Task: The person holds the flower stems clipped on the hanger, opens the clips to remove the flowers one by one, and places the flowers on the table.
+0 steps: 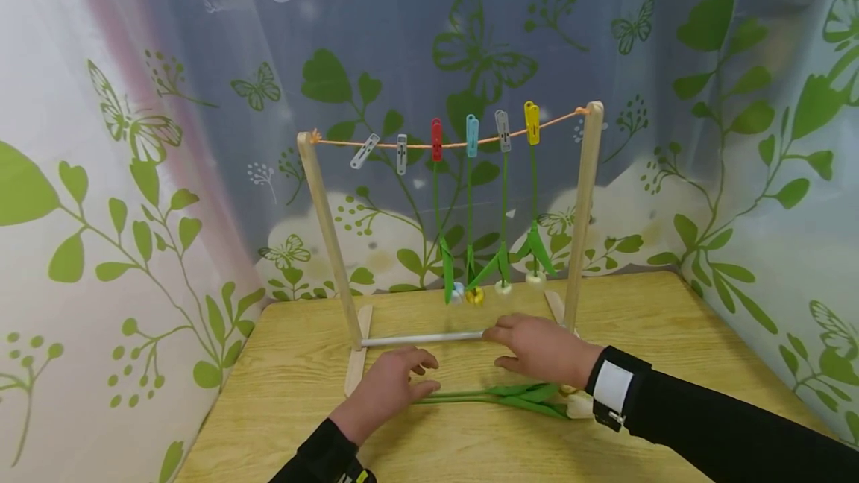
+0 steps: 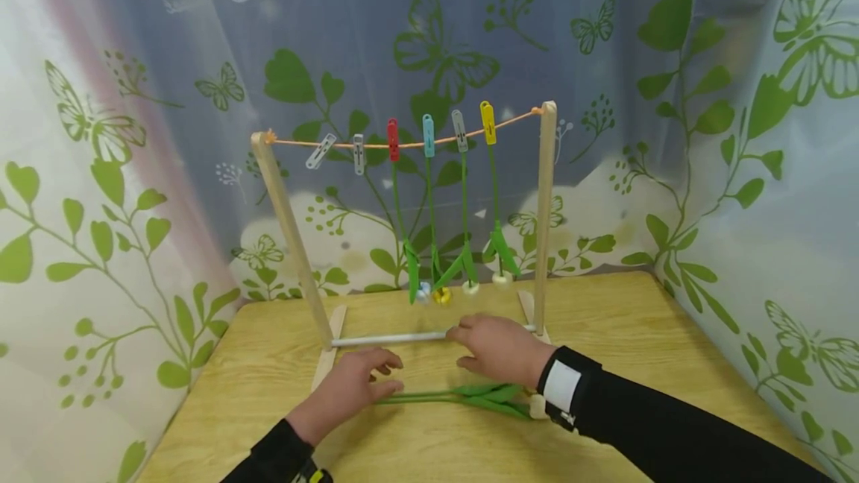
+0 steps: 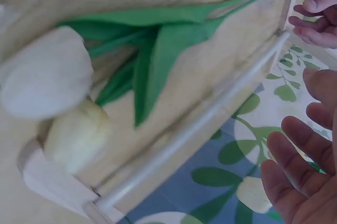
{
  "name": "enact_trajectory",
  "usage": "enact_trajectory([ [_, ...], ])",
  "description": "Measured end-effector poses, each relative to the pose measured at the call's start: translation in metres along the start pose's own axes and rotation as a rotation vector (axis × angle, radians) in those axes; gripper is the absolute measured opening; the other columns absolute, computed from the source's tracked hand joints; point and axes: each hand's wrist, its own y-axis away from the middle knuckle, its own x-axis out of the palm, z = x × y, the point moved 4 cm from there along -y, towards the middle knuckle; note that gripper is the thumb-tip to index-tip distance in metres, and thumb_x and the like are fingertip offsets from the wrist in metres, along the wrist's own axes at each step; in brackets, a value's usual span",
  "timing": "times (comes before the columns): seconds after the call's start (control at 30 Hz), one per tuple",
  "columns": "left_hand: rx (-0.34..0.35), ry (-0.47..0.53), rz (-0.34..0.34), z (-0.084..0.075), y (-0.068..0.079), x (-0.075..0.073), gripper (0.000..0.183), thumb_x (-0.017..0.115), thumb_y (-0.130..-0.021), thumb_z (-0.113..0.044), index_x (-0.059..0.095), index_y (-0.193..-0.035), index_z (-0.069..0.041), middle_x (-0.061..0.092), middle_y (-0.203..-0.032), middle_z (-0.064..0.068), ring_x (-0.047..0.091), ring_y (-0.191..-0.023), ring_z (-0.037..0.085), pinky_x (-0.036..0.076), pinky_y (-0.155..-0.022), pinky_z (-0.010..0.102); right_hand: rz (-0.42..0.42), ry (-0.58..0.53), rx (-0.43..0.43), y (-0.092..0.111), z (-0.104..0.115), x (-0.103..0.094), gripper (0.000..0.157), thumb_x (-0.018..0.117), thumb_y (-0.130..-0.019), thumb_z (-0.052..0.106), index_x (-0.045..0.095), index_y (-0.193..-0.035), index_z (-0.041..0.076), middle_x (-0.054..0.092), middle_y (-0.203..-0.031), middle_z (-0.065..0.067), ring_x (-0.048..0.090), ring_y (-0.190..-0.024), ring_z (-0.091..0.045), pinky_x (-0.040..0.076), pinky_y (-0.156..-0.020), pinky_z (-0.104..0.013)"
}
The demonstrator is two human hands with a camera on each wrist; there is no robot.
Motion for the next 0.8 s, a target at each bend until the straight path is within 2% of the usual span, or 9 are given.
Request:
enact_trajectory([
  [0.13, -0.027, 0.045, -0.006, 0.001, 0.0, -0.003, 0.027, 0.074, -0.098, -0.034, 0.072, -0.121, -0.02, 0.073, -0.121, 0.006, 0.073, -0.106, 0.03, 0.063, -0.084, 0.034, -0.054, 0.035, -0.023, -0.005, -0.001, -0.015, 0.04, 0.08, -0.093, 0.031, 0.071, -0.127, 0.013, 0.07, -0.11, -0.002, 0.071, -0.094, -0.016, 0.064, -0.077, -0.032],
  [0.27, -0.038, 0.047, -0.033, 0.002, 0.0, -0.006, 0.026, 0.075, -0.097, -0.032, 0.072, -0.121, -0.022, 0.072, -0.122, 0.004, 0.074, -0.106, 0.028, 0.064, -0.084, 0.035, -0.092, 0.092, -0.026, -0.013, -0.001, -0.038, 0.04, 0.078, -0.095, 0.034, 0.071, -0.127, 0.012, 0.07, -0.112, -0.003, 0.072, -0.095, -0.018, 0.065, -0.077, -0.033],
  [0.5, -0.03, 0.059, -0.05, 0.003, -0.002, -0.009, 0.026, 0.073, -0.098, -0.034, 0.07, -0.122, -0.024, 0.071, -0.122, 0.004, 0.073, -0.107, 0.024, 0.064, -0.084, 0.035, -0.118, 0.158, -0.058, -0.026, 0.0, -0.077, 0.038, 0.073, -0.098, 0.034, 0.07, -0.129, 0.011, 0.07, -0.113, -0.005, 0.071, -0.097, -0.021, 0.065, -0.079, -0.036],
  [0.8, 0.002, 0.072, -0.109, -0.002, -0.007, -0.015, 0.022, 0.071, -0.1, -0.034, 0.071, -0.12, -0.026, 0.073, -0.119, 0.001, 0.073, -0.105, 0.02, 0.064, -0.082, 0.032, -0.219, 0.221, -0.089, -0.046, -0.003, -0.125, 0.035, 0.076, -0.097, 0.029, 0.072, -0.127, 0.011, 0.07, -0.108, -0.003, 0.069, -0.093, -0.02, 0.064, -0.074, -0.034],
])
